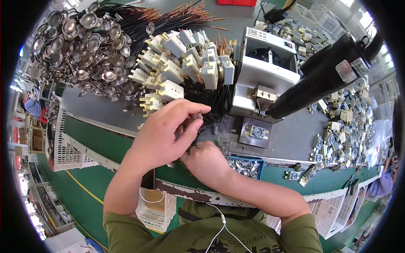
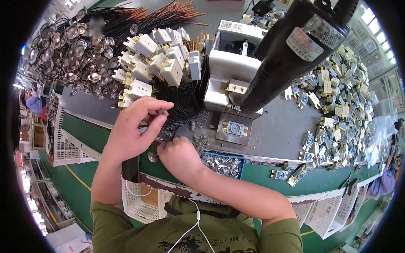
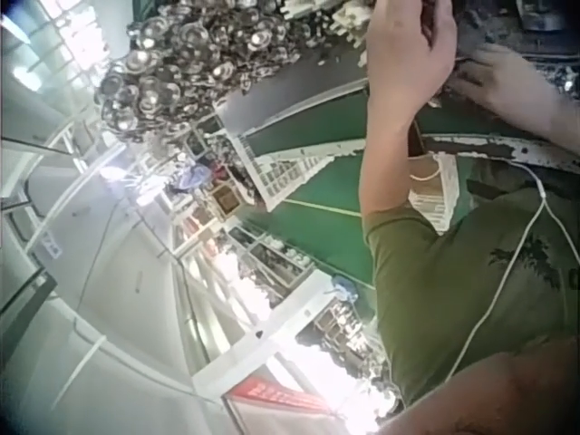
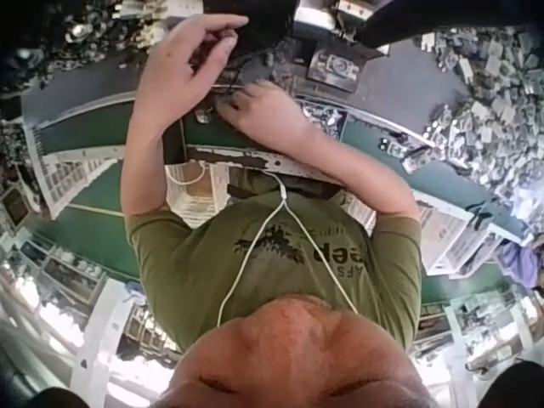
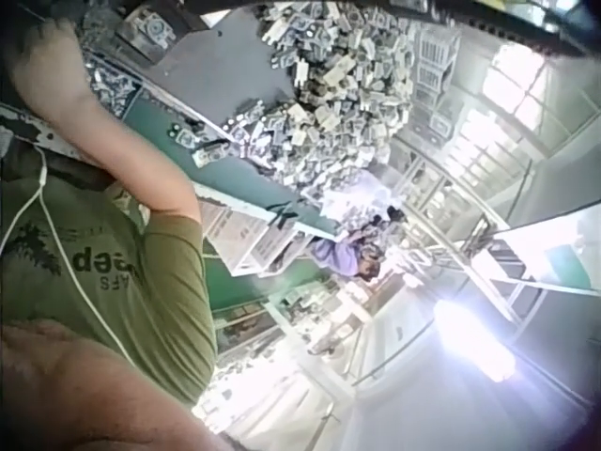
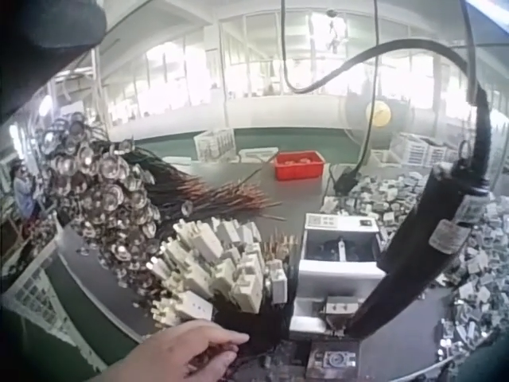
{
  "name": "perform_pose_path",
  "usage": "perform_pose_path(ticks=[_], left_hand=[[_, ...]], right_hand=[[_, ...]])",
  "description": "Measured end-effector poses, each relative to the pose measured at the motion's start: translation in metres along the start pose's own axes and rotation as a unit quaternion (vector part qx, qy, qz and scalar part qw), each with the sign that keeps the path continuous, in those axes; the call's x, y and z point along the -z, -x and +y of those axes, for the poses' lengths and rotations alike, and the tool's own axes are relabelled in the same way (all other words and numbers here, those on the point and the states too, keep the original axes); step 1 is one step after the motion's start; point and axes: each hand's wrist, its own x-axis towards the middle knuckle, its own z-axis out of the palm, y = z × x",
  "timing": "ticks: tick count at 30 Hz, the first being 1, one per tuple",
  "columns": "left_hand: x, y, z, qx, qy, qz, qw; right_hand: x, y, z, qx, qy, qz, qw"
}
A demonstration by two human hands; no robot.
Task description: Assemble electrical components and organize wire bundles using an electric screwdriver.
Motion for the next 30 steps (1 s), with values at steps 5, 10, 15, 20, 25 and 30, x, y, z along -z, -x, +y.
perform_pose_path(ticks=[5, 10, 15, 20, 25, 30], left_hand=[[0.002, -0.001, -0.001, 0.002, 0.01, 0.003, 1.0], [-0.006, 0.006, -0.003, -0.067, -0.04, 0.038, 0.996], [-0.057, 0.006, -0.004, -0.184, -0.112, 0.005, 0.977], [-0.073, -0.013, -0.036, -0.237, -0.165, 0.035, 0.957], [-0.071, -0.018, -0.041, -0.273, -0.13, 0.035, 0.953], [-0.065, -0.021, -0.037, -0.268, -0.121, 0.023, 0.955]], right_hand=[[0.019, 0.002, 0.002, 0.019, -0.038, -0.011, 0.999], [0.046, 0.054, 0.03, -0.057, -0.372, 0.036, 0.926], [0.037, 0.067, 0.001, -0.264, -0.71, 0.153, 0.635], [0.058, 0.08, 0.011, -0.42, -0.802, 0.024, 0.424], [0.079, 0.094, 0.001, -0.444, -0.761, -0.018, 0.473], [0.101, 0.109, 0.041, -0.325, -0.377, -0.159, 0.853]])
